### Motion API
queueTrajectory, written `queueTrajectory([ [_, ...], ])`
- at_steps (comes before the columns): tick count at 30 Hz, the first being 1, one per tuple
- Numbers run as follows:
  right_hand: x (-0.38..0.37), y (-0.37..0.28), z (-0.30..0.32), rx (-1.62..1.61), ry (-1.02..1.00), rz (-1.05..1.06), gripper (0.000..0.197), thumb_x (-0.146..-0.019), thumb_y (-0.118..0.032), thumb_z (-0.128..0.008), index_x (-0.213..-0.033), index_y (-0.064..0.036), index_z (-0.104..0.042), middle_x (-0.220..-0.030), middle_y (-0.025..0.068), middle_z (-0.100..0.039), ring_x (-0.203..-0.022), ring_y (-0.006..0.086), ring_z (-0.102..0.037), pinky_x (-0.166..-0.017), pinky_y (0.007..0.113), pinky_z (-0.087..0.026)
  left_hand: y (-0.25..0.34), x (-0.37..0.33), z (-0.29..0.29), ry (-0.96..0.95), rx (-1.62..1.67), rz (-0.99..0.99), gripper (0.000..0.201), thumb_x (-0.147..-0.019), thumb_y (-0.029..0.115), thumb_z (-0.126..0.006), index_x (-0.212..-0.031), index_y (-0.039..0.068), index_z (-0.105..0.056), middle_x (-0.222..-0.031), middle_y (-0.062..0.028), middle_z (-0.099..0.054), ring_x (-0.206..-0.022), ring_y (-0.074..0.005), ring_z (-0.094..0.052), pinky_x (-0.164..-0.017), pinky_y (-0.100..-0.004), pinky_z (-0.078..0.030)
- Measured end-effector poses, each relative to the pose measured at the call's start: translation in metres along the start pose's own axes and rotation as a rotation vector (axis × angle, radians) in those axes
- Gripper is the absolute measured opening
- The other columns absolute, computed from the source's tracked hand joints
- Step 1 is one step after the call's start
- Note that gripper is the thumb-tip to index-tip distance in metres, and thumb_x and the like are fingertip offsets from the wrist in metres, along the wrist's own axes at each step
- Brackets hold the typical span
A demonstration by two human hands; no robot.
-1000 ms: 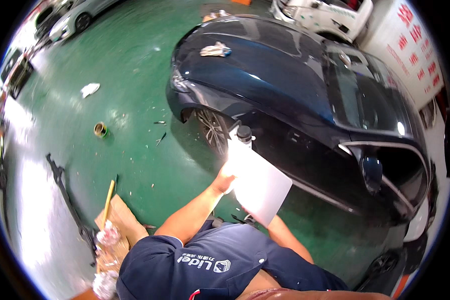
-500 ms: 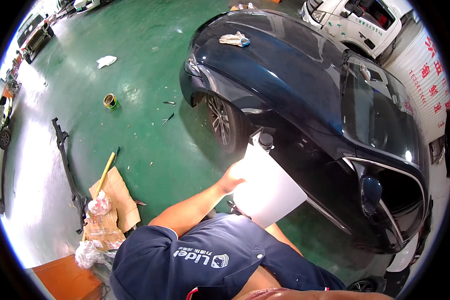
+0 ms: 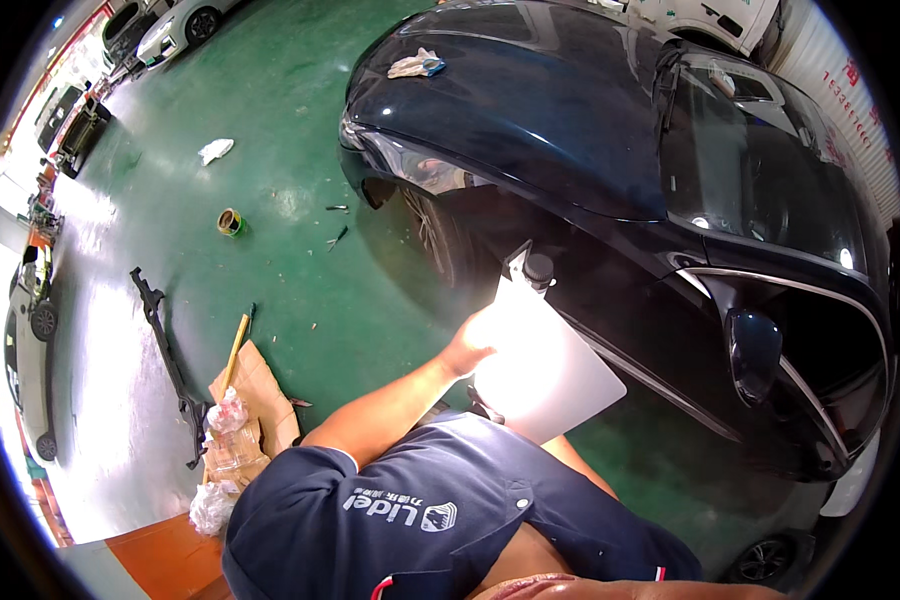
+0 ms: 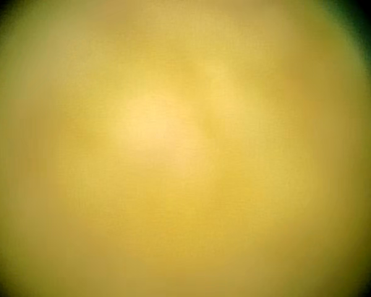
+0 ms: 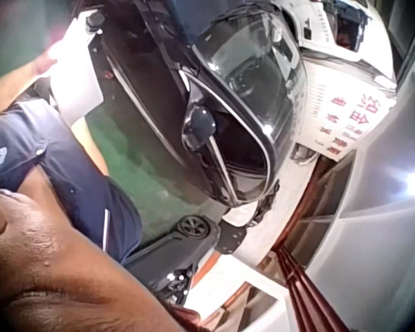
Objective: The person compares a white rectangular template against the front bumper of a dark car to check alignment. They then put on gloves and use a screwdriver to remove screws from the lower section of the bumper near the wheel arch, detaching a plastic trim piece.
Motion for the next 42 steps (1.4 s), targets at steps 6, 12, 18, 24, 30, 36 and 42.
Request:
queueTrajectory([
  [6,0.017,-0.009,0.027,-0.035,-0.007,0.004,0.052,-0.102,-0.037,-0.063,-0.137,0.0011,-0.059,-0.129,0.0130,-0.068,-0.117,0.0235,-0.066,-0.099,0.041,-0.054,0.022,-0.002,-0.043,0.100,-0.009,0.118,0.105,-0.060,0.058,-0.096,-0.137,0.000,-0.054,-0.121,-0.0071,-0.067,-0.114,-0.0204,-0.064,-0.099,-0.0375,-0.052],
  [12,0.030,-0.016,0.040,-0.071,0.039,0.025,0.052,-0.101,-0.037,-0.064,-0.137,0.0011,-0.060,-0.129,0.0130,-0.068,-0.118,0.0237,-0.066,-0.099,0.041,-0.054,0.025,-0.015,-0.051,0.084,-0.001,0.158,0.114,-0.059,0.062,-0.096,-0.142,0.000,-0.049,-0.128,-0.0072,-0.065,-0.119,-0.0178,-0.061,-0.103,-0.0357,-0.049],
  [18,0.038,-0.020,0.051,-0.092,0.138,0.050,0.052,-0.101,-0.037,-0.065,-0.136,0.0010,-0.060,-0.129,0.0131,-0.068,-0.118,0.0238,-0.066,-0.100,0.041,-0.054,0.003,-0.034,-0.048,0.052,0.103,0.146,0.108,-0.064,0.060,-0.094,-0.142,0.000,-0.049,-0.129,-0.0079,-0.065,-0.120,-0.0187,-0.061,-0.104,-0.0364,-0.048],
  [24,0.073,-0.042,0.053,-0.172,0.347,0.109,0.051,-0.101,-0.036,-0.065,-0.136,0.0010,-0.061,-0.129,0.0131,-0.068,-0.118,0.0239,-0.066,-0.100,0.041,-0.054,-0.022,-0.054,-0.055,0.016,0.162,0.212,0.101,-0.070,0.056,-0.092,-0.141,-0.002,-0.048,-0.130,-0.0086,-0.065,-0.121,-0.0193,-0.061,-0.106,-0.0378,-0.048],
  [30,0.148,-0.109,0.029,-0.243,0.240,0.508,0.050,-0.099,-0.032,-0.068,-0.136,0.0012,-0.061,-0.130,0.0119,-0.068,-0.118,0.0237,-0.065,-0.101,0.040,-0.053,-0.059,-0.073,-0.055,0.020,-0.054,0.210,0.067,-0.081,0.038,-0.089,-0.129,0.002,-0.058,-0.120,-0.0050,-0.066,-0.110,-0.0147,-0.059,-0.100,-0.0336,-0.048],
  [36,0.144,-0.108,0.066,0.333,0.728,0.331,0.045,-0.099,-0.028,-0.070,-0.128,0.0051,-0.066,-0.119,0.0121,-0.072,-0.106,0.0204,-0.067,-0.094,0.035,-0.052,-0.126,-0.095,-0.049,-0.186,-0.533,0.356,0.077,-0.084,0.036,-0.086,-0.139,-0.006,-0.052,-0.127,-0.0189,-0.065,-0.118,-0.0286,-0.063,-0.103,-0.0403,-0.050],
  [42,0.086,0.009,0.207,-0.501,1.054,0.486,0.031,-0.094,-0.022,-0.077,-0.117,-0.0023,-0.071,-0.107,0.0091,-0.074,-0.090,0.0197,-0.070,-0.075,0.035,-0.057,-0.143,-0.033,0.050,0.074,-1.035,0.467,0.099,-0.082,0.051,-0.083,-0.150,-0.008,-0.042,-0.145,-0.0290,-0.049,-0.136,-0.0428,-0.051,-0.112,-0.0455,-0.044],
])
Point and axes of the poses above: each hand's wrist, its own x-axis away from the middle knuckle, its own z-axis out of the back of the hand, y = z × x, the point moved 3 cm from there along -x, towards the middle knuckle
